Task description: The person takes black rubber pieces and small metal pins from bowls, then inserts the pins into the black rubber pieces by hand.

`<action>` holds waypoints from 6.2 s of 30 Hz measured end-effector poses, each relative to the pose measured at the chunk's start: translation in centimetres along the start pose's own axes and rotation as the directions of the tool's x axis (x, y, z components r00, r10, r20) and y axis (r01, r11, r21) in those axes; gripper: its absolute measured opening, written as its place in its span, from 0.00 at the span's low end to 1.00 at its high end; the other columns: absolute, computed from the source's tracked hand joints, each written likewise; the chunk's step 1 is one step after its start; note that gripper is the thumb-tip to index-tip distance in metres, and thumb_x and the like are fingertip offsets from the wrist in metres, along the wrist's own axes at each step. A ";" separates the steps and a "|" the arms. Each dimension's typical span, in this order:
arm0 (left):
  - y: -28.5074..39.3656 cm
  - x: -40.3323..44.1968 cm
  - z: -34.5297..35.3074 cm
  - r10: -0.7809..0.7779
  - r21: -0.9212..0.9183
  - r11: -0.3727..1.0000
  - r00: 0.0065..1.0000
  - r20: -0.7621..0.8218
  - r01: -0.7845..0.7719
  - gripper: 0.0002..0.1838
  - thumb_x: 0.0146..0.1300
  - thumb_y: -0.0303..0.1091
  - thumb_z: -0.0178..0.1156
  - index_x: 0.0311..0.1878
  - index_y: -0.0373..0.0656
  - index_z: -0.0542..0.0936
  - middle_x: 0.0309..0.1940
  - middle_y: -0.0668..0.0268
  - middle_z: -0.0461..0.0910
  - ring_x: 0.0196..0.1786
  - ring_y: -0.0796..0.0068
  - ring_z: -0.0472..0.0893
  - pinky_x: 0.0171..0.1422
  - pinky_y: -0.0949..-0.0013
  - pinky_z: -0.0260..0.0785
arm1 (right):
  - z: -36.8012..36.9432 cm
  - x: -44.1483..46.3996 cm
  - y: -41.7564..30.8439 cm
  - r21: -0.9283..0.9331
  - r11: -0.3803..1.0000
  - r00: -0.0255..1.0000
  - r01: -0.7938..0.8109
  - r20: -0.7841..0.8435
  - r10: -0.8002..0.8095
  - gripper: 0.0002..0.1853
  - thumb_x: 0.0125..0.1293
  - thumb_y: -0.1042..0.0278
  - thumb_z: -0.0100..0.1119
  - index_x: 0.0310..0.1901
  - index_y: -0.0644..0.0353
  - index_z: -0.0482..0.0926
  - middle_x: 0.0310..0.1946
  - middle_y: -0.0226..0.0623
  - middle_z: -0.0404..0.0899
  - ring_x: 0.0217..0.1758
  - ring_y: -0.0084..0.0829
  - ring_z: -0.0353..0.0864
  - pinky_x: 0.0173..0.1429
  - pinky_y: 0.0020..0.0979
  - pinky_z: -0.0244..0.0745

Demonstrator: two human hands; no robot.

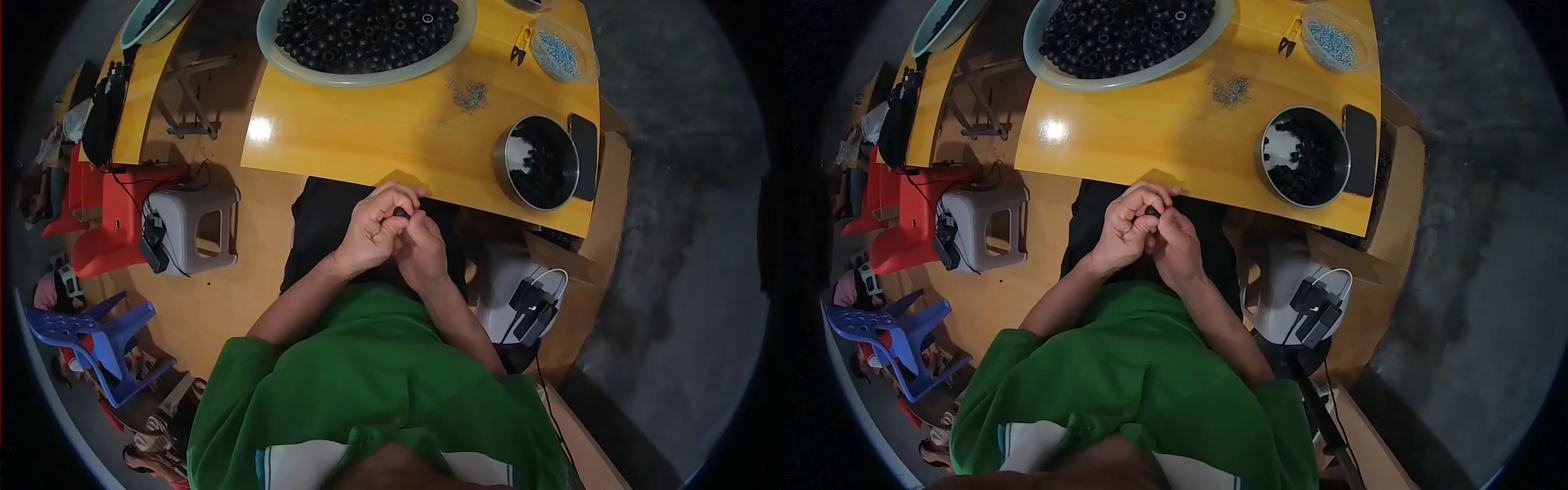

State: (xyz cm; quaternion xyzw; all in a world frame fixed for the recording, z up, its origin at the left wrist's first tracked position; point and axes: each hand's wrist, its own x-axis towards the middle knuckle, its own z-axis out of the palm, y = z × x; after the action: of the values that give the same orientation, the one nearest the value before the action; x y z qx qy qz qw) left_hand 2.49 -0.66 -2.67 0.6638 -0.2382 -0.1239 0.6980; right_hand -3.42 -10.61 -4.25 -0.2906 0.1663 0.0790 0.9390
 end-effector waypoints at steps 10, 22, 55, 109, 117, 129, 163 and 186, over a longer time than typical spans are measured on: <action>1.9 3.5 -2.2 0.263 0.789 0.521 0.940 0.216 -0.326 0.09 0.43 0.24 0.58 0.30 0.41 0.73 0.28 0.60 0.72 0.30 0.59 0.72 0.34 0.63 0.63 | 0.6 0.1 -1.9 -0.494 0.853 0.972 0.166 -0.065 -0.227 0.08 0.68 0.66 0.48 0.37 0.62 0.72 0.25 0.28 0.70 0.25 0.20 0.69 0.29 0.22 0.65; 1.6 7.1 -1.0 -0.097 0.843 -0.070 0.844 0.527 -0.534 0.06 0.46 0.32 0.55 0.27 0.42 0.72 0.23 0.64 0.70 0.26 0.70 0.75 0.34 0.70 0.65 | 0.3 2.0 -3.7 -0.895 0.070 0.706 0.440 0.297 -0.643 0.06 0.56 0.79 0.57 0.34 0.64 0.71 0.28 0.45 0.72 0.30 0.46 0.75 0.32 0.37 0.71; 3.2 8.8 0.8 -0.399 0.864 0.228 0.767 0.503 -0.448 0.16 0.46 0.24 0.56 0.40 0.34 0.67 0.22 0.55 0.78 0.27 0.55 0.80 0.29 0.59 0.72 | 0.2 5.0 -7.2 -0.982 0.163 0.872 0.091 0.000 -0.489 0.13 0.48 0.65 0.63 0.21 0.66 0.73 0.22 0.52 0.77 0.28 0.52 0.78 0.33 0.44 0.71; 3.6 9.8 3.8 -0.446 0.831 0.472 0.733 0.514 -0.296 0.09 0.46 0.28 0.59 0.33 0.43 0.82 0.27 0.53 0.79 0.36 0.53 0.79 0.42 0.56 0.72 | -1.1 2.3 -8.4 -0.948 0.317 0.923 -0.014 -0.134 -0.361 0.07 0.48 0.78 0.52 0.29 0.68 0.78 0.17 0.39 0.78 0.19 0.27 0.78 0.26 0.27 0.71; 4.5 9.8 3.8 -0.432 0.818 0.484 0.729 0.531 -0.310 0.17 0.41 0.34 0.67 0.37 0.42 0.81 0.28 0.52 0.80 0.38 0.53 0.79 0.44 0.58 0.72 | 0.5 1.9 -10.0 -0.847 0.507 0.944 -0.162 -0.283 -0.171 0.08 0.54 0.71 0.53 0.23 0.67 0.77 0.13 0.35 0.76 0.16 0.24 0.76 0.24 0.26 0.70; 2.2 6.9 1.2 -0.241 0.667 0.744 0.920 0.309 -0.030 0.09 0.42 0.25 0.63 0.30 0.36 0.76 0.25 0.51 0.79 0.33 0.48 0.78 0.40 0.55 0.71 | 0.5 2.4 -10.0 -0.831 0.489 0.937 -0.264 -0.342 -0.075 0.10 0.55 0.67 0.61 0.24 0.66 0.75 0.16 0.33 0.75 0.16 0.21 0.74 0.18 0.20 0.68; -0.6 6.4 1.6 -0.012 0.688 0.687 0.943 0.332 -0.233 0.15 0.34 0.24 0.62 0.30 0.39 0.73 0.25 0.56 0.76 0.30 0.56 0.76 0.45 0.65 0.62 | 1.4 3.8 -10.3 -0.909 0.312 0.945 -0.278 -0.317 -0.083 0.05 0.56 0.78 0.52 0.32 0.67 0.77 0.22 0.38 0.79 0.22 0.24 0.77 0.27 0.25 0.71; 1.3 0.6 -1.2 -0.296 -0.882 0.279 0.908 0.297 0.380 0.10 0.62 0.34 0.57 0.43 0.39 0.77 0.34 0.65 0.77 0.34 0.75 0.74 0.40 0.74 0.66 | 4.5 -1.1 -5.3 -0.790 0.228 0.719 0.569 0.343 -0.604 0.15 0.51 0.86 0.59 0.42 0.64 0.77 0.37 0.36 0.71 0.27 0.20 0.75 0.28 0.19 0.69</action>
State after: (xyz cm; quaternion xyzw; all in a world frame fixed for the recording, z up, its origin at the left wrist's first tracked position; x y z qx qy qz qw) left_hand 3.40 0.21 -1.25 0.1838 -0.0061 -0.4051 0.8956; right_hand -1.93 -12.40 2.35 -0.7571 -0.0009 -0.2121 0.6180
